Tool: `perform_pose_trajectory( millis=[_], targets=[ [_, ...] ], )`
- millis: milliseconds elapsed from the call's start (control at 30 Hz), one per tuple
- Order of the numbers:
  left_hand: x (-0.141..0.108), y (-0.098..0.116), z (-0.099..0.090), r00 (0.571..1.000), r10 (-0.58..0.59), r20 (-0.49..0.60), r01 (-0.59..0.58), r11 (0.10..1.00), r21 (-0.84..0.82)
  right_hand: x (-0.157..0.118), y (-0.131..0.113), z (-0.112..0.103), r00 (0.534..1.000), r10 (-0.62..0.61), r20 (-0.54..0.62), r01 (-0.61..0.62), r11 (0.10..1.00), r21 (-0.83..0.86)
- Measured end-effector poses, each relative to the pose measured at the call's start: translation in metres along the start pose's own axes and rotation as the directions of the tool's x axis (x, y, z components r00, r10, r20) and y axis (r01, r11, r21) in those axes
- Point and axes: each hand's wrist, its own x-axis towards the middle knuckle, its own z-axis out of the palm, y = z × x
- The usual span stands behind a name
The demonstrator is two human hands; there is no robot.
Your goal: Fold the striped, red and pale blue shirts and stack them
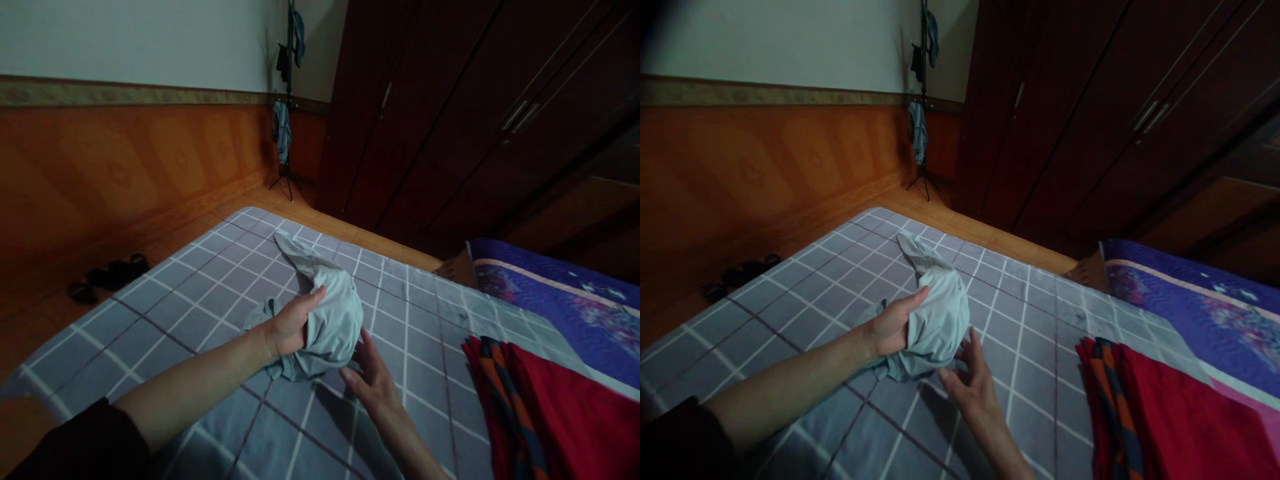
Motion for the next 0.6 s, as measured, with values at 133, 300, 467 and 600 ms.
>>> perform_pose_trajectory(
  millis=[133, 300, 467, 600],
  targets=[
    [0.005, -0.004, -0.013, 0.993, 0.04, -0.111, -0.037, 0.999, 0.028, 0.027, 0.0, 0.025, 0.968, 0.216, 0.127, -0.241, 0.942, 0.235],
    [0.015, 0.018, -0.055, 0.907, 0.233, -0.349, -0.202, 0.972, 0.123, 0.033, -0.006, 0.0, 0.959, 0.279, 0.054, -0.279, 0.889, 0.363],
    [0.016, 0.036, -0.076, 0.871, 0.422, -0.251, -0.308, 0.868, 0.39, 0.059, -0.01, -0.052, 0.925, 0.23, -0.303, -0.087, 0.903, 0.421],
    [0.008, 0.043, -0.074, 0.864, 0.492, -0.102, -0.229, 0.566, 0.792, 0.075, -0.006, -0.083, 0.818, 0.258, -0.513, 0.041, 0.865, 0.5]
  ],
)
